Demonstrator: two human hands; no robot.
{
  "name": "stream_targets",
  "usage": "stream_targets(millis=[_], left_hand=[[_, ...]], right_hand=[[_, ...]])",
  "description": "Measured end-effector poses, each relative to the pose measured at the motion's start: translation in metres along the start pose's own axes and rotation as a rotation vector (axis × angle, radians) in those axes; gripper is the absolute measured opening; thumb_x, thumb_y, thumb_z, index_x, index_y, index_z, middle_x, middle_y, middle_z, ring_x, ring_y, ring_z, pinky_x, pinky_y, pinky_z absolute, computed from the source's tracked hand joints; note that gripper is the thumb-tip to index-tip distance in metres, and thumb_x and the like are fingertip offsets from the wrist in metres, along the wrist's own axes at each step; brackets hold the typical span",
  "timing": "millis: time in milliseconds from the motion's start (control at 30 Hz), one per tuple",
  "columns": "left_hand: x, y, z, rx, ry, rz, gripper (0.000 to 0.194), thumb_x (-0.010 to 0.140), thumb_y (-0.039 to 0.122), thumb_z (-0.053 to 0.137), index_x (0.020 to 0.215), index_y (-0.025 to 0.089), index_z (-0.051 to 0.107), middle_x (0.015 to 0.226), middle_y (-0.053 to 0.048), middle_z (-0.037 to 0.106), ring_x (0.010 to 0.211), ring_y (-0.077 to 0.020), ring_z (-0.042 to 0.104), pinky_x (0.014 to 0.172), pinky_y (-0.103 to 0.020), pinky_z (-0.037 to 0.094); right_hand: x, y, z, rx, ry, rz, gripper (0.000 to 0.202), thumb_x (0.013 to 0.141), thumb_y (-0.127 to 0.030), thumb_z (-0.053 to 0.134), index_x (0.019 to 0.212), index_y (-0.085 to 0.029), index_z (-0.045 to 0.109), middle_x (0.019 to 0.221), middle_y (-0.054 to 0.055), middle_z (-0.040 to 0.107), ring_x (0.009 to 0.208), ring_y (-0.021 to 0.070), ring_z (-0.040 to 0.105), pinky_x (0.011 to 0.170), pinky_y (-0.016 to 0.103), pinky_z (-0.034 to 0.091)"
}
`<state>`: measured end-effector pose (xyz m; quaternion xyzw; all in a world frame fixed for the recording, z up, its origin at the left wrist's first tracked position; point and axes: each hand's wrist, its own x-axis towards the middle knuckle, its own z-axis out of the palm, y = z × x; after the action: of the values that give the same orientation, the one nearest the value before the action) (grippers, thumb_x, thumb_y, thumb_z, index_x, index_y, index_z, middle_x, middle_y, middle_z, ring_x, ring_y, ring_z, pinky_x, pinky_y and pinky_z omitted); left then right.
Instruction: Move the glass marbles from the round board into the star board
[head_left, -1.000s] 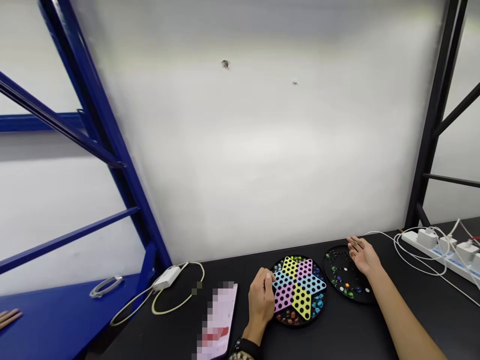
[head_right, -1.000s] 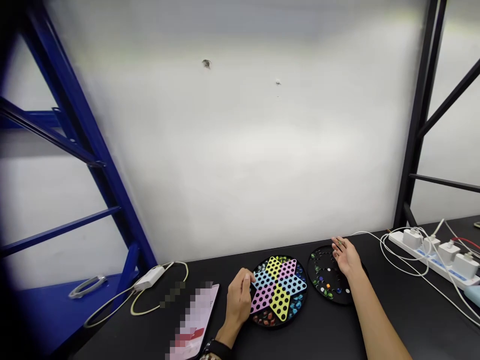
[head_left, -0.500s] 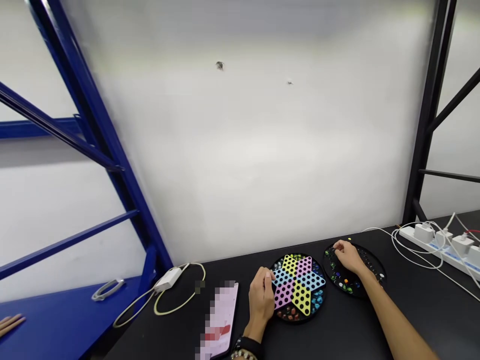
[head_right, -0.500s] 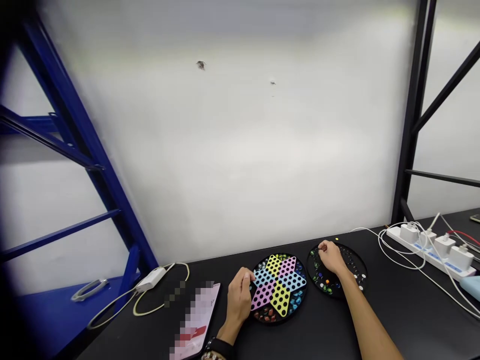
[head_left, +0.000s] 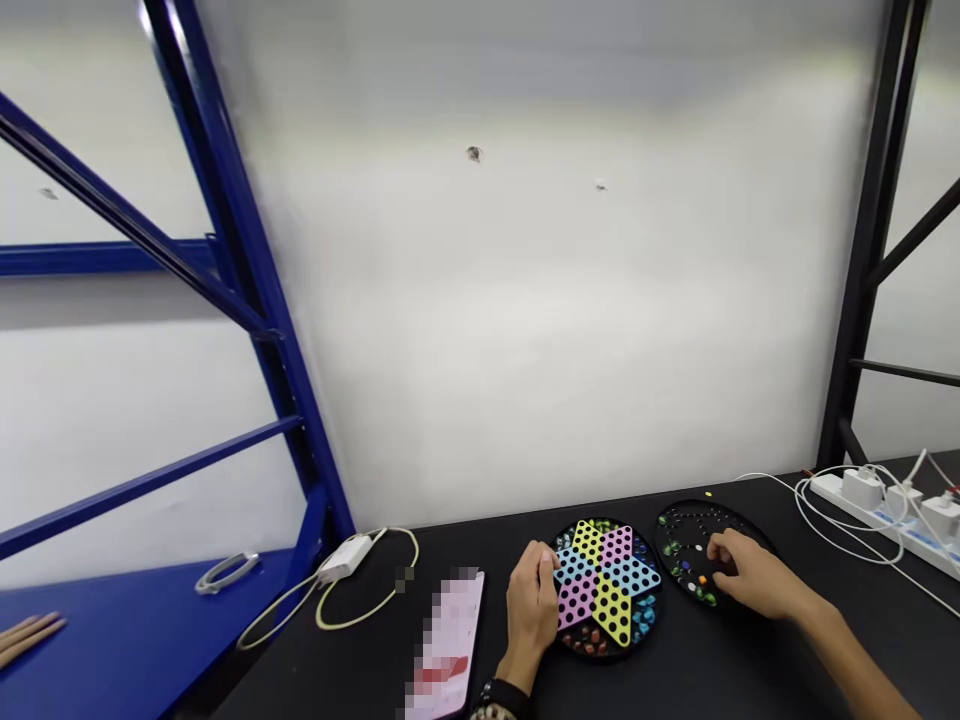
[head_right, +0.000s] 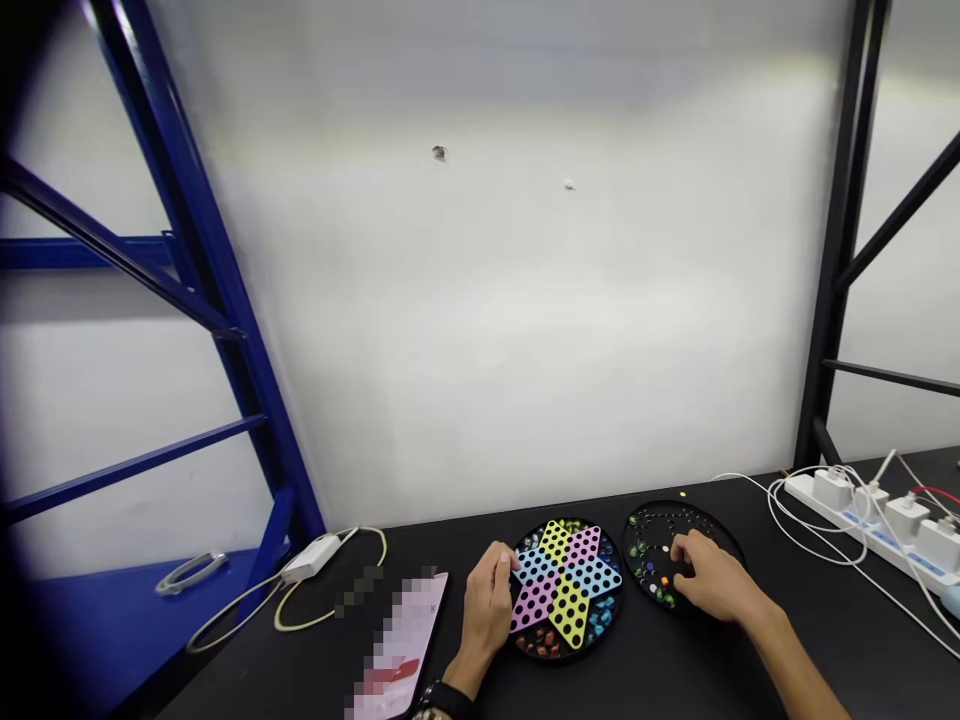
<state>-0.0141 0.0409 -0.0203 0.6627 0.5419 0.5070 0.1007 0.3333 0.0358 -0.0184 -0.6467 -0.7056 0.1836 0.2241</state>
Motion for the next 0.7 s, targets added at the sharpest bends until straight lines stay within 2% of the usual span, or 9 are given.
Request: stream_targets(millis=[167, 267, 500, 700], left_hand=[[0.0, 0.0, 0.0, 0.004, -0.004, 0.006, 0.037, 0.097, 0.036, 0.027, 0.068, 0.022, 0.044, 0.068, 0.002, 0.052, 0.062, -0.0145, 0.053, 0.062, -0.026, 0.038], [0.0, 0.001, -0.001, 0.007, 0.012, 0.01, 0.036, 0.097, 0.034, 0.028, 0.067, 0.022, 0.045, 0.066, 0.002, 0.052, 0.061, -0.014, 0.053, 0.061, -0.026, 0.039], [0.0, 0.002, -0.002, 0.012, 0.017, 0.005, 0.036, 0.096, 0.034, 0.027, 0.067, 0.022, 0.044, 0.065, 0.001, 0.052, 0.06, -0.0143, 0.051, 0.06, -0.026, 0.038], [0.0, 0.0, 0.0, -0.009, -0.014, -0.01, 0.037, 0.098, 0.036, 0.025, 0.068, 0.022, 0.043, 0.068, 0.001, 0.051, 0.063, -0.015, 0.051, 0.062, -0.027, 0.037]], right_hand=[[-0.016, 0.014, 0.0, 0.045, -0.059, -0.046, 0.018, 0.073, -0.022, 0.051, 0.085, -0.026, 0.064, 0.084, 0.002, 0.063, 0.077, 0.0192, 0.058, 0.07, 0.028, 0.046], [-0.015, 0.008, 0.004, 0.046, -0.044, -0.057, 0.017, 0.071, -0.022, 0.053, 0.083, -0.024, 0.064, 0.085, 0.003, 0.064, 0.077, 0.0191, 0.057, 0.072, 0.028, 0.046], [-0.013, -0.009, 0.01, 0.122, -0.109, -0.054, 0.029, 0.064, -0.018, 0.053, 0.088, -0.025, 0.068, 0.089, 0.003, 0.065, 0.07, 0.0162, 0.057, 0.068, 0.025, 0.047], [-0.005, -0.02, 0.014, 0.151, -0.045, -0.08, 0.024, 0.078, -0.031, 0.051, 0.095, -0.024, 0.066, 0.086, 0.003, 0.063, 0.068, 0.0167, 0.056, 0.068, 0.027, 0.048]])
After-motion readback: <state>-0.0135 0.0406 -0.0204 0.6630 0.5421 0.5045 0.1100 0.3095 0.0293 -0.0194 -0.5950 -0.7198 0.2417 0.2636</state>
